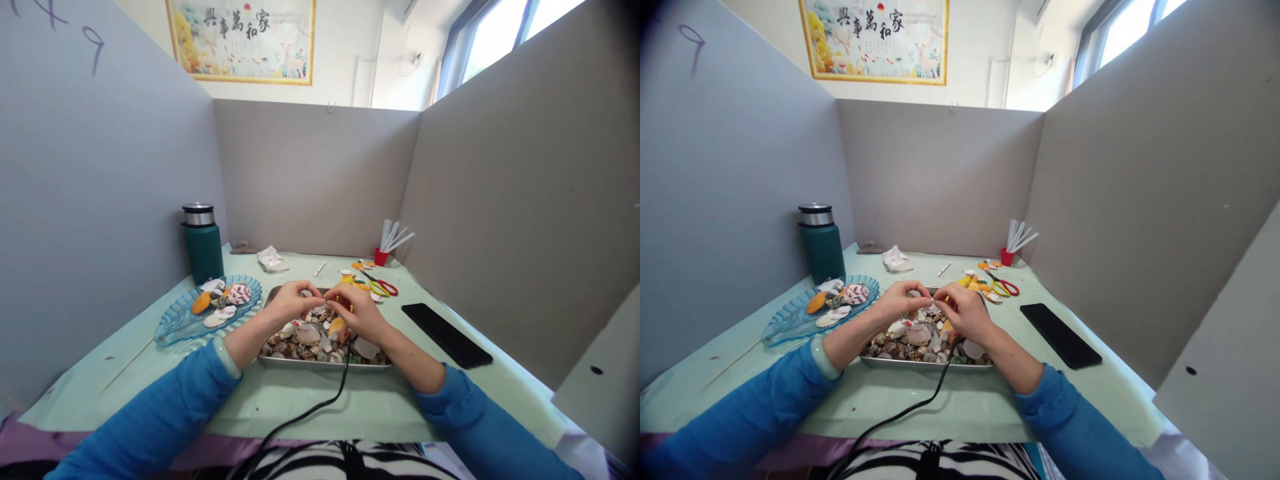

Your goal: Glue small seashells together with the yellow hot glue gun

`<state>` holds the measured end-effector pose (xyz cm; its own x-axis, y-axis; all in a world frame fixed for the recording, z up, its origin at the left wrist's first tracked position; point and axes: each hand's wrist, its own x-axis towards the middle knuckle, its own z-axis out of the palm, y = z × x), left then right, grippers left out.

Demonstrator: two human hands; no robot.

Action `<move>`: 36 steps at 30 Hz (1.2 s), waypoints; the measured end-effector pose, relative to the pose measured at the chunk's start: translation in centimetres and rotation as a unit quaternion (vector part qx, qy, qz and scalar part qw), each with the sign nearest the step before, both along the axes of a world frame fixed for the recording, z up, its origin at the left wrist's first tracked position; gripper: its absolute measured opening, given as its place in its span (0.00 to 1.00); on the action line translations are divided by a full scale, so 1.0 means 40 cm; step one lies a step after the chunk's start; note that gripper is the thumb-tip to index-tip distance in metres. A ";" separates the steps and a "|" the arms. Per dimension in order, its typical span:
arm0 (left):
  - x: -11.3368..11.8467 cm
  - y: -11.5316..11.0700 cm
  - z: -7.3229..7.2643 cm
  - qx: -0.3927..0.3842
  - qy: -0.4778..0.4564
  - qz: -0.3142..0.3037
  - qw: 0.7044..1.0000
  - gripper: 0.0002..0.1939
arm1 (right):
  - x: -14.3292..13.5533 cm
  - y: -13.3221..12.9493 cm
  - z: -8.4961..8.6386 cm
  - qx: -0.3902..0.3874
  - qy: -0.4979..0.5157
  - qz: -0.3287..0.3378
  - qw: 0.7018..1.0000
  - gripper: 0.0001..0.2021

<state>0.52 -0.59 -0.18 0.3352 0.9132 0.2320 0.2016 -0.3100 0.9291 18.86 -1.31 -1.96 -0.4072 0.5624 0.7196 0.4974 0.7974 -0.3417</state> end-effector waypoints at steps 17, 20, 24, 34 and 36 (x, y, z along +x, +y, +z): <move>-0.008 0.021 0.002 -0.237 -0.283 -0.210 0.905 0.08 | -0.020 0.008 0.050 -0.004 0.064 -0.037 0.997 0.05; -0.007 0.028 -0.006 -0.214 -0.287 -0.200 0.912 0.06 | -0.032 0.000 0.071 0.012 0.050 -0.030 0.998 0.05; -0.008 0.033 -0.013 -0.211 -0.273 -0.173 0.923 0.03 | -0.029 0.010 0.049 0.006 0.070 -0.036 0.997 0.03; -0.011 0.020 -0.005 -0.219 -0.221 -0.170 0.935 0.11 | -0.010 0.023 0.012 0.028 0.023 -0.005 0.999 0.04; -0.011 0.020 -0.007 -0.218 -0.215 -0.169 0.937 0.12 | -0.010 0.021 0.012 0.034 0.009 -0.001 0.999 0.04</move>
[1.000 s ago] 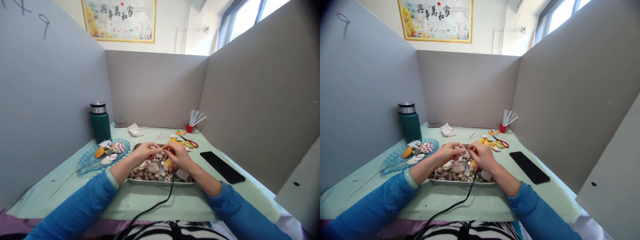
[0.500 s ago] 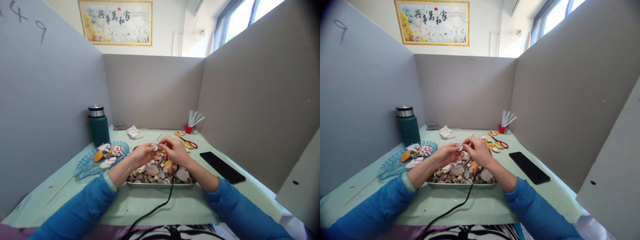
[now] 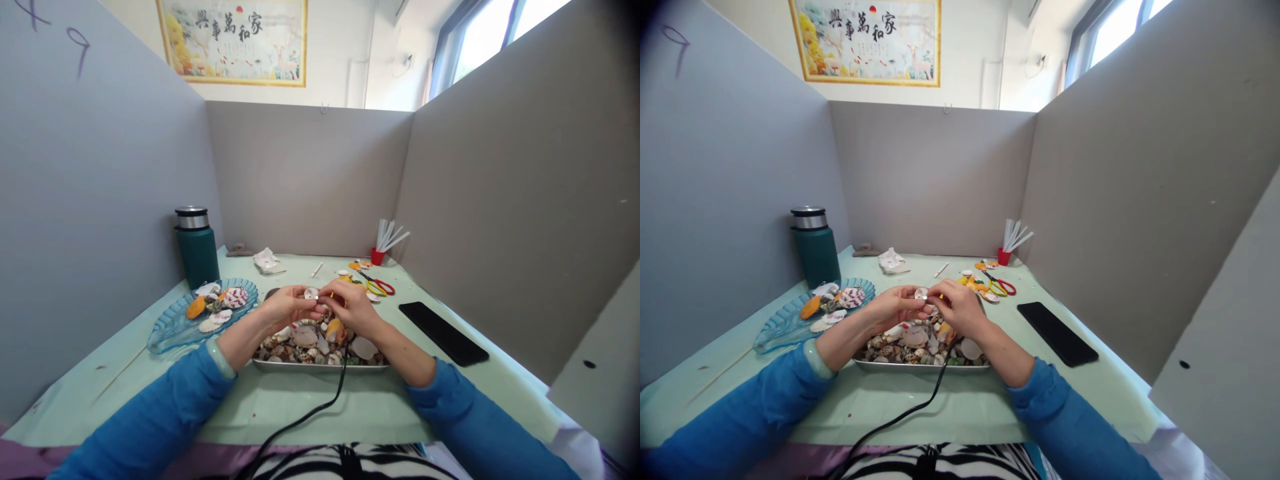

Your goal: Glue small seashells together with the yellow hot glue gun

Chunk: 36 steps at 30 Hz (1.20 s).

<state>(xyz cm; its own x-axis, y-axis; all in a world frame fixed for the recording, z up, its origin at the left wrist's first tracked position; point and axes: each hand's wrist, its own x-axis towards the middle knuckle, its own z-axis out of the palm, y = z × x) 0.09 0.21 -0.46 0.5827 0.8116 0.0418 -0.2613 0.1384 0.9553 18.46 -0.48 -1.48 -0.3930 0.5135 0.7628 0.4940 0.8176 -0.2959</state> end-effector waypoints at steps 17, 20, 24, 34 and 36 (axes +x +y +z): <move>0.000 -0.005 -0.002 0.075 0.070 0.023 0.994 0.17 | 0.002 -0.012 -0.003 0.027 -0.073 -0.025 0.997 0.05; 0.001 -0.007 0.000 0.076 0.075 0.026 0.994 0.16 | 0.001 -0.014 -0.004 0.025 -0.077 -0.024 0.996 0.05; 0.001 -0.009 0.002 0.080 0.086 0.040 0.992 0.14 | 0.001 -0.017 -0.004 0.020 -0.077 -0.015 0.997 0.05; 0.008 -0.065 0.060 0.209 0.122 0.099 0.965 0.16 | 0.000 -0.019 0.010 0.015 0.059 -0.041 0.997 0.09; -0.018 -0.117 0.095 0.245 0.093 0.098 0.960 0.19 | 0.002 -0.017 0.013 0.019 0.088 -0.055 0.994 0.10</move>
